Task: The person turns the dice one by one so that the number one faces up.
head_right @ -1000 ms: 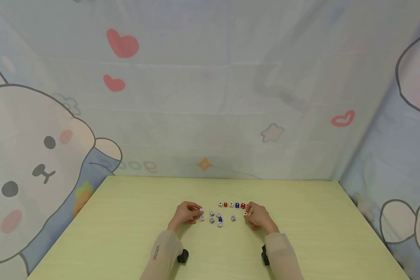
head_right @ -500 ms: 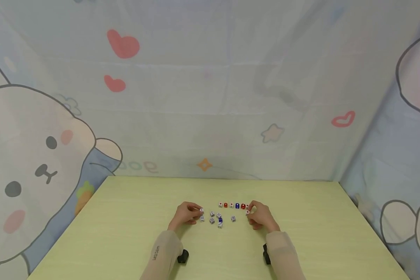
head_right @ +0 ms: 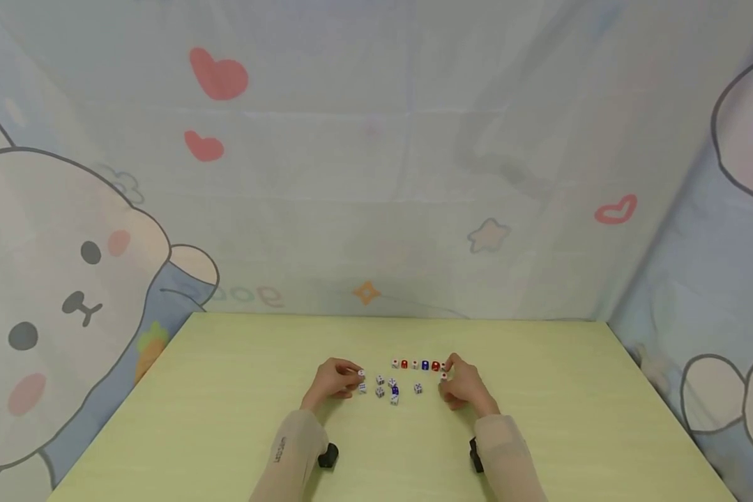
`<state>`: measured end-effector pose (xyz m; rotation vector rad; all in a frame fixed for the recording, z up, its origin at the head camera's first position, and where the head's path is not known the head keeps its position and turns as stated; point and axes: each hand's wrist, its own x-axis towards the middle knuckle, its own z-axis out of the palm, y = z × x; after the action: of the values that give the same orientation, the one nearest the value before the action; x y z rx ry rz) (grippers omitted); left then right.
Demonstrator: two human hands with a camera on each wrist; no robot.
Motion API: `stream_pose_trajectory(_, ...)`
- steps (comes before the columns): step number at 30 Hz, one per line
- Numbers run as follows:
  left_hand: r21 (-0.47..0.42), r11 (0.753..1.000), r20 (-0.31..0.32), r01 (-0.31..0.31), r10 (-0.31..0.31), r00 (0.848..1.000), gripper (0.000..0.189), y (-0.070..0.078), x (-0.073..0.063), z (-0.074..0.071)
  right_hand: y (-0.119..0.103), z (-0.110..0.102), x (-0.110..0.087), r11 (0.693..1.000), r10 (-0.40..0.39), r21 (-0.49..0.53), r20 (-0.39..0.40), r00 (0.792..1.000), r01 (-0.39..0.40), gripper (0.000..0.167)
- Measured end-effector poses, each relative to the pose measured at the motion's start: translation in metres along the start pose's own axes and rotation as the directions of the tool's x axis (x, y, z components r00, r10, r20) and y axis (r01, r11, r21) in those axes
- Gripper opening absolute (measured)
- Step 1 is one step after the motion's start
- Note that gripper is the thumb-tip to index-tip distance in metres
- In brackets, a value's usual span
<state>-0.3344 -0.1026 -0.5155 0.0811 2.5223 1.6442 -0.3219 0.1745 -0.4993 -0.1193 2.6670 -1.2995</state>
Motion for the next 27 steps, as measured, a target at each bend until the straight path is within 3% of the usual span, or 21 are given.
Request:
stream_pose_trajectory(5,0.003,1.000,-0.001,-0.007,0.007,1.000,0.023,-0.001,0.002,-0.001,-0.006,0.006,-0.001,0.990,-0.135,-0.017,0.131,0.982,0.139,0.026)
stream_pose_trajectory(8,-0.002,1.000,0.002,0.000,0.000,1.000,0.023,0.000,0.000,-0.001,-0.012,0.011,-0.003,0.986,-0.158,-0.031,0.170,0.973,0.165,0.031)
stream_pose_trajectory(18,-0.010,1.000,0.010,-0.011,0.011,1.000,0.024,0.000,-0.001,0.000,-0.022,0.025,0.000,0.977,-0.100,-0.174,0.145,0.984,0.125,0.023)
stream_pose_trajectory(27,-0.013,1.000,0.003,0.001,-0.001,1.000,0.024,-0.001,0.001,0.000,-0.020,0.027,0.002,0.979,-0.094,-0.171,0.121,0.988,0.114,0.014)
